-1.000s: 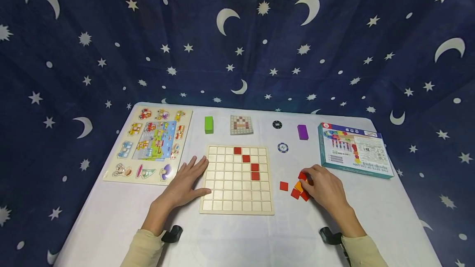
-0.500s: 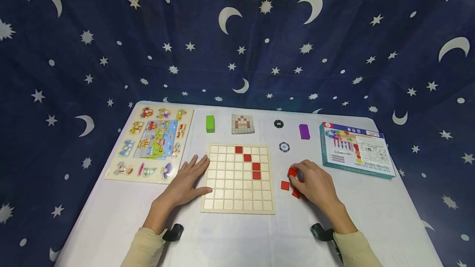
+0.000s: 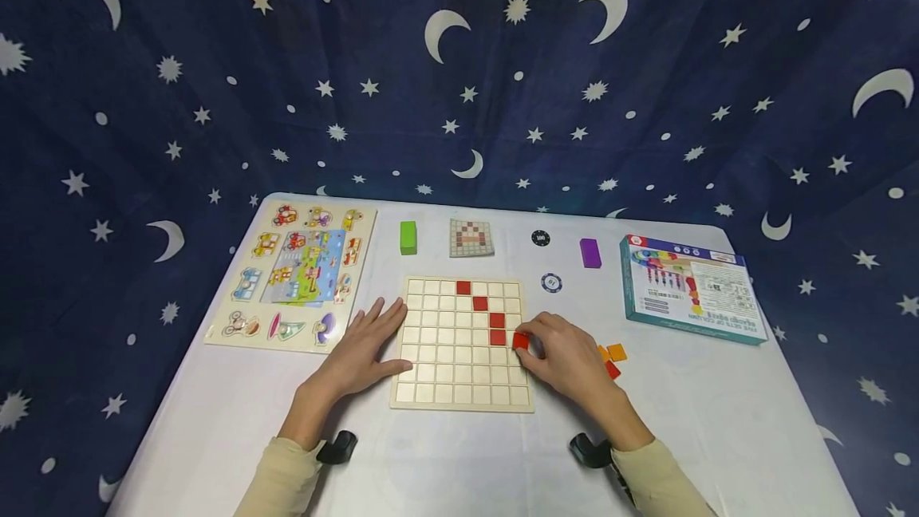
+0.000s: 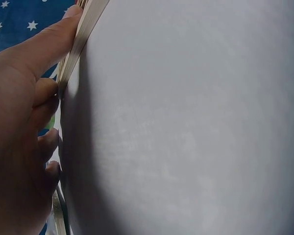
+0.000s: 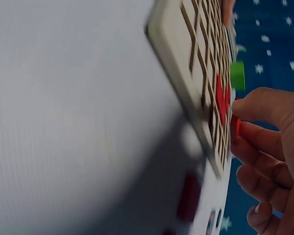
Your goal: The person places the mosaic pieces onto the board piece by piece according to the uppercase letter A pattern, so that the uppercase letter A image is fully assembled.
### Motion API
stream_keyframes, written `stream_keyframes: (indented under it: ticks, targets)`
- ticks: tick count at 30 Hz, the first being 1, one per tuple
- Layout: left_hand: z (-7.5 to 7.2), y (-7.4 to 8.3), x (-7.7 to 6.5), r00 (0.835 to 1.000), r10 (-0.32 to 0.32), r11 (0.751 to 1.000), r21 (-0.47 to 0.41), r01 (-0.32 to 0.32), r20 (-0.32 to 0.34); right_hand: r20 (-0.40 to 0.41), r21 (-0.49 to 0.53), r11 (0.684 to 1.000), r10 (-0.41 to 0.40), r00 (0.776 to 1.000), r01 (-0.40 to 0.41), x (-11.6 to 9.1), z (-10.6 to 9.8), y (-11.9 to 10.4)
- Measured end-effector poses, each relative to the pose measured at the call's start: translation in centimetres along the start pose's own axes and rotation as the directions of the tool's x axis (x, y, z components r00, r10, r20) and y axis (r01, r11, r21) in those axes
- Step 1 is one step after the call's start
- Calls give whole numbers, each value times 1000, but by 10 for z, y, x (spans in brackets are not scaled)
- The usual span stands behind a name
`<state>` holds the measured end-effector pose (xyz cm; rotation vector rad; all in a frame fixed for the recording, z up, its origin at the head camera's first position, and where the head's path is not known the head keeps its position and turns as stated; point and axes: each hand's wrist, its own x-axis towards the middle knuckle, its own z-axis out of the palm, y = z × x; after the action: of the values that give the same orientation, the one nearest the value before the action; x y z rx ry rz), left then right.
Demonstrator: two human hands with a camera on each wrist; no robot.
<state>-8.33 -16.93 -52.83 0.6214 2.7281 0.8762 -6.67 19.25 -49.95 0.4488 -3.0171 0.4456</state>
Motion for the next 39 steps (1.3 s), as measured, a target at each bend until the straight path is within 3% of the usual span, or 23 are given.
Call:
stream_keyframes:
  ticks: [7, 15, 30, 39]
  targets:
    - [1, 1, 1, 1000, 15, 1000, 14, -15, -3, 34, -16, 997, -80, 996, 81, -1, 11, -18]
    - [2, 2, 2, 1000, 20, 1000, 11, -20, -5, -9, -45, 988, -151, 988, 151, -4, 18, -20]
    - [3, -2, 2, 1000, 14, 1000, 9, -14, -7, 1, -43, 989, -138, 990, 138, -6, 16, -18]
    - [2, -4, 0, 1000, 17, 1000, 5, -17, -19, -39, 20, 997, -69, 997, 70, -30, 10, 9]
